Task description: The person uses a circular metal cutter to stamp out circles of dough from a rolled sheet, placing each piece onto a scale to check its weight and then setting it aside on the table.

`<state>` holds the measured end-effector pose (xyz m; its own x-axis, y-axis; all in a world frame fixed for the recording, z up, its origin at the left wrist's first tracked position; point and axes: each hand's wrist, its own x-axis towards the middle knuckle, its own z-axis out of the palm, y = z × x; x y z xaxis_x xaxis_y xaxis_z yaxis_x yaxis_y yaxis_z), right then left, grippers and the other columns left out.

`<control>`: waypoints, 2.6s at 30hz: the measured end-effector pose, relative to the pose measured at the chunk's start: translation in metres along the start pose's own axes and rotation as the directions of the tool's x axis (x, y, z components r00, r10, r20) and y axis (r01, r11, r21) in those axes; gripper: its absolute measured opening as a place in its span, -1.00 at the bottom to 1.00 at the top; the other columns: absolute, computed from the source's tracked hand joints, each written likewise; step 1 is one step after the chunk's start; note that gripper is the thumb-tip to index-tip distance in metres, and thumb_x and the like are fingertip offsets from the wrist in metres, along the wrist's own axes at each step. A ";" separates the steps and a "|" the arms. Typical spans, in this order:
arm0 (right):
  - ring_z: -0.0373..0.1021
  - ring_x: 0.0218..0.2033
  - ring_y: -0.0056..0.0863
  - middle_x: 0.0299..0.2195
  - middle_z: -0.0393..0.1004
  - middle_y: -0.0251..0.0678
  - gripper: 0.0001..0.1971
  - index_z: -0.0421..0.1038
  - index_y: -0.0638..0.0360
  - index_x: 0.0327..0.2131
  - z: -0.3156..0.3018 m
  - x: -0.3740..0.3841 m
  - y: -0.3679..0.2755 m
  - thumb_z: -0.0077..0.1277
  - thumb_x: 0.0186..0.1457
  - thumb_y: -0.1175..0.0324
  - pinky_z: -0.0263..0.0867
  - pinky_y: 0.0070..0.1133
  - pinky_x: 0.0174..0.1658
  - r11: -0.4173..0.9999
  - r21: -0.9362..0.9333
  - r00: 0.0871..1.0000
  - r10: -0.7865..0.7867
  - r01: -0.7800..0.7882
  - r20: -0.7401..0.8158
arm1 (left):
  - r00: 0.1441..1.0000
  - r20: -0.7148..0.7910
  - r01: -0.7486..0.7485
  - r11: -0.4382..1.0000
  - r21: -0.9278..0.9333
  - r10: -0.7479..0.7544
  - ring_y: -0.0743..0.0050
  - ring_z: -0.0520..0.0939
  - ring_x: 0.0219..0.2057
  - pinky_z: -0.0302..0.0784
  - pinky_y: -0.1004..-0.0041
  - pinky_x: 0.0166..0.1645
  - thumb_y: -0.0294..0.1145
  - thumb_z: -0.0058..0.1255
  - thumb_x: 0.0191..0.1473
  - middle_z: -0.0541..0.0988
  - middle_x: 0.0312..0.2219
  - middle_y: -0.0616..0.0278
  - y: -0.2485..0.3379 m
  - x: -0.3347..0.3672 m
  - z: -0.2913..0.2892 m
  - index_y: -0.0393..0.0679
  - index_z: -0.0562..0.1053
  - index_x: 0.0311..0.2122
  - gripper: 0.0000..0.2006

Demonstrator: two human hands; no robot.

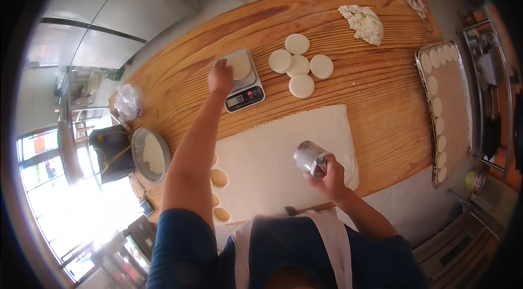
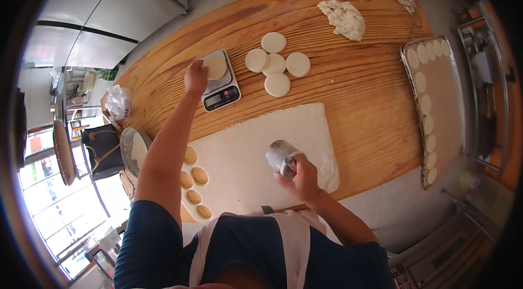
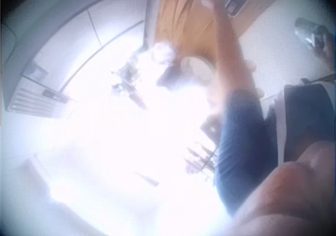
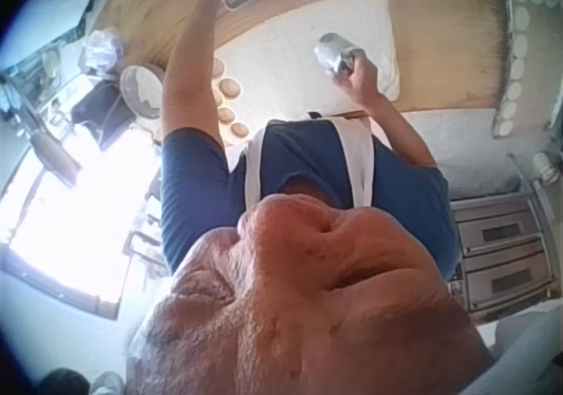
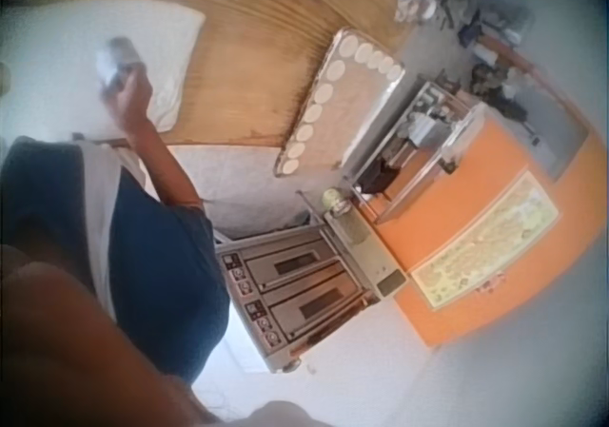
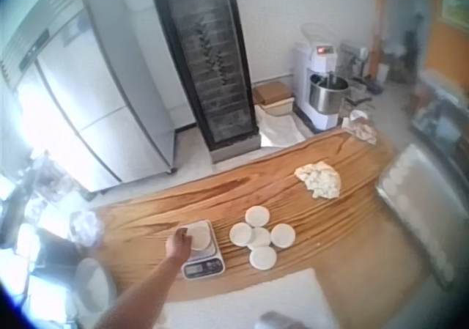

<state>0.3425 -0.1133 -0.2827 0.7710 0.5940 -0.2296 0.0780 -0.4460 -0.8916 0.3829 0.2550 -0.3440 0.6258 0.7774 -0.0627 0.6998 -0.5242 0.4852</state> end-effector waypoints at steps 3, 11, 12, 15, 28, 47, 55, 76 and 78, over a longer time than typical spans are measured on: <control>0.33 -0.65 -0.39 -0.64 0.33 -0.21 -0.61 0.18 0.26 -0.47 0.002 0.003 0.003 0.15 -0.34 0.30 0.27 -0.58 -0.56 1.000 0.016 1.000 -0.019 0.019 -0.010 | 0.999 -0.040 -0.005 0.996 0.084 0.008 0.10 0.45 -0.29 0.34 0.31 -0.19 -0.46 -0.22 -0.14 0.46 -0.35 0.05 -0.006 0.005 -0.012 -0.13 0.40 -0.28 -0.75; 0.32 -0.66 -0.45 -0.64 0.33 -0.24 -0.61 0.17 0.25 -0.45 0.000 0.008 -0.002 0.15 -0.33 0.32 0.27 -0.61 -0.57 0.999 -0.010 0.999 -0.039 0.039 0.025 | 0.994 -0.109 0.010 0.998 0.059 -0.004 0.21 0.41 -0.23 0.34 0.36 -0.18 -0.54 -0.18 -0.21 0.41 -0.29 0.12 -0.003 0.001 -0.021 -0.11 0.40 -0.29 -0.73; 0.32 -0.66 -0.46 -0.64 0.33 -0.24 -0.61 0.16 0.25 -0.44 -0.001 0.007 -0.002 0.15 -0.33 0.32 0.27 -0.61 -0.57 0.999 -0.008 0.999 -0.034 0.034 0.030 | 0.994 -0.106 0.013 0.999 0.048 -0.008 0.20 0.41 -0.23 0.33 0.36 -0.18 -0.53 -0.17 -0.20 0.40 -0.29 0.12 -0.001 0.002 -0.023 -0.11 0.40 -0.30 -0.74; 0.32 -0.66 -0.49 -0.63 0.33 -0.26 -0.61 0.16 0.24 -0.44 -0.001 0.007 0.001 0.15 -0.34 0.33 0.27 -0.62 -0.57 1.000 -0.006 1.000 -0.016 0.016 0.011 | 0.995 -0.098 0.018 0.999 0.036 -0.014 0.20 0.40 -0.23 0.33 0.35 -0.17 -0.49 -0.16 -0.19 0.40 -0.29 0.12 0.000 0.006 -0.026 -0.11 0.39 -0.29 -0.75; 0.34 -0.63 -0.41 -0.62 0.32 -0.22 -0.62 0.18 0.24 -0.46 0.004 0.007 0.000 0.16 -0.35 0.35 0.28 -0.60 -0.55 0.999 -0.033 0.999 -0.024 0.025 0.023 | 0.994 0.056 -0.100 0.971 0.217 0.090 0.20 0.40 -0.17 0.28 0.36 -0.08 -0.21 0.07 -0.28 0.43 -0.29 0.07 0.010 0.012 -0.016 -0.17 0.38 -0.23 -0.57; 0.33 -0.62 -0.39 -0.63 0.30 -0.24 -0.61 0.19 0.23 -0.44 0.010 0.005 -0.006 0.16 -0.36 0.32 0.26 -0.57 -0.54 0.999 -0.008 0.998 -0.038 0.038 0.050 | 0.862 0.465 -0.053 0.949 -0.311 0.201 0.36 0.48 -0.50 0.42 0.50 -0.44 -0.45 -0.13 -0.09 0.43 -0.42 0.11 0.055 -0.058 0.035 -0.25 0.34 -0.29 -0.80; 0.32 -0.61 -0.47 -0.60 0.32 -0.24 -0.57 0.18 0.28 -0.41 0.010 -0.002 -0.005 0.17 -0.38 0.35 0.27 -0.59 -0.51 0.995 -0.104 1.000 0.013 -0.010 0.028 | 0.998 0.011 0.054 0.990 0.132 -0.056 0.08 0.23 -0.01 0.25 0.32 -0.04 -0.46 -0.14 -0.11 0.13 0.01 0.05 -0.110 -0.270 -0.049 -0.10 0.23 -0.06 -0.60; 0.32 -0.51 -0.27 -0.53 0.32 -0.18 -0.56 0.14 0.30 -0.37 0.229 -0.072 -0.088 0.13 -0.33 0.35 0.26 -0.45 -0.39 0.909 -0.353 0.817 0.023 0.224 0.576 | 0.472 -0.377 0.871 0.488 0.059 -0.797 0.13 -0.19 0.15 -0.36 0.22 0.16 -0.01 -0.34 -0.03 -0.10 0.11 -0.01 -0.316 -0.362 -0.100 -0.19 -0.04 0.10 -0.36; 0.32 -0.51 -0.27 -0.54 0.32 -0.20 -0.56 0.13 0.30 -0.37 0.238 -0.075 -0.085 0.13 -0.34 0.35 0.25 -0.44 -0.39 0.869 -0.422 0.835 0.021 0.256 0.550 | 0.480 -0.395 0.865 0.497 0.066 -0.783 0.12 -0.19 0.15 -0.34 0.21 0.15 -0.01 -0.33 -0.04 -0.10 0.11 -0.02 -0.319 -0.361 -0.097 -0.19 -0.03 0.09 -0.36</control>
<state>0.1277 0.0398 -0.2829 0.2981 0.8548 -0.4248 0.5324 -0.5182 -0.6693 -0.0998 0.1752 -0.3919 -0.3834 0.9212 -0.0654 0.9122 0.3888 0.1293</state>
